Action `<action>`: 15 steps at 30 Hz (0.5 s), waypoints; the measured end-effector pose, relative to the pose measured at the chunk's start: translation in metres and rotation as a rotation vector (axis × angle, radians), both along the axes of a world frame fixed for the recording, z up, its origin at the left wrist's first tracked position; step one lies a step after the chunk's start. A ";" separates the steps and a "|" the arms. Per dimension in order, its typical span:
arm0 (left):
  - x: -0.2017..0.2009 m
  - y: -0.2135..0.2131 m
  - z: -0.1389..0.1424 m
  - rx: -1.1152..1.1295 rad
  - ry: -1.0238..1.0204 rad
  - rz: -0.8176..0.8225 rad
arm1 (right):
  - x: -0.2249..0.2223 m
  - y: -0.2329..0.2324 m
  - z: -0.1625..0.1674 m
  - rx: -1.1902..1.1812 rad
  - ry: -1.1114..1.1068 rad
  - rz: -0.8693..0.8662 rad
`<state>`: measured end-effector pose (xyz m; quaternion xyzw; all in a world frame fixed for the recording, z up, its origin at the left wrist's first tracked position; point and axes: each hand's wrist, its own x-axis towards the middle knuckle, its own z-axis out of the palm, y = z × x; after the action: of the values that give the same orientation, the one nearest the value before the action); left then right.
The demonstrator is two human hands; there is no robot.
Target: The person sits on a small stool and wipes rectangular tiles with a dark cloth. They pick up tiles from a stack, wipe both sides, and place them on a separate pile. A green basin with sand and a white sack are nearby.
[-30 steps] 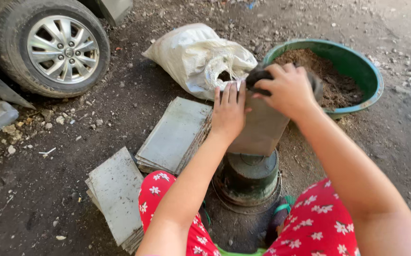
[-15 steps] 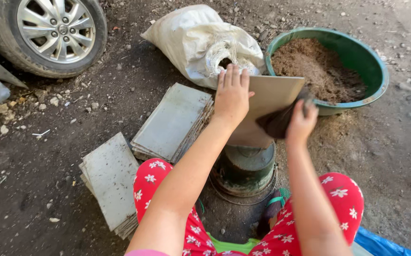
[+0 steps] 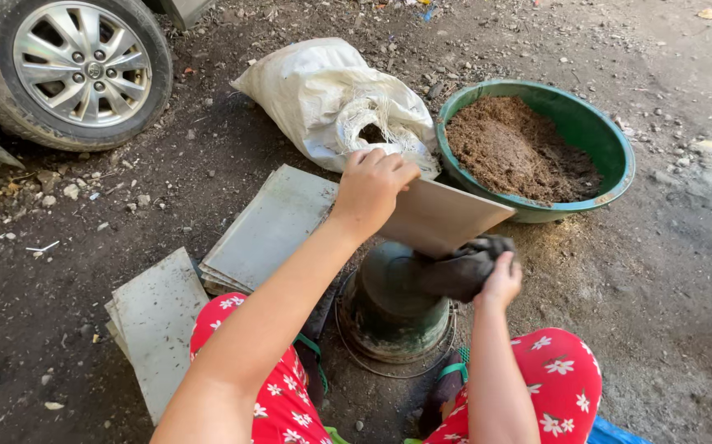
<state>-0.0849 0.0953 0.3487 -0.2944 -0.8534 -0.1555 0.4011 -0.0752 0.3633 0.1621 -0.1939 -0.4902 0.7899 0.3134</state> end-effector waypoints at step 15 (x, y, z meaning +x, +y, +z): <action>0.067 -0.094 -0.269 -0.487 -0.076 -0.017 | 0.022 0.114 -0.040 -0.148 -0.016 -0.392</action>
<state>-0.0178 0.0017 0.0796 -0.3835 -0.8776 0.0407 0.2847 -0.0533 0.4776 0.1221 -0.3144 -0.3863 0.7461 0.4419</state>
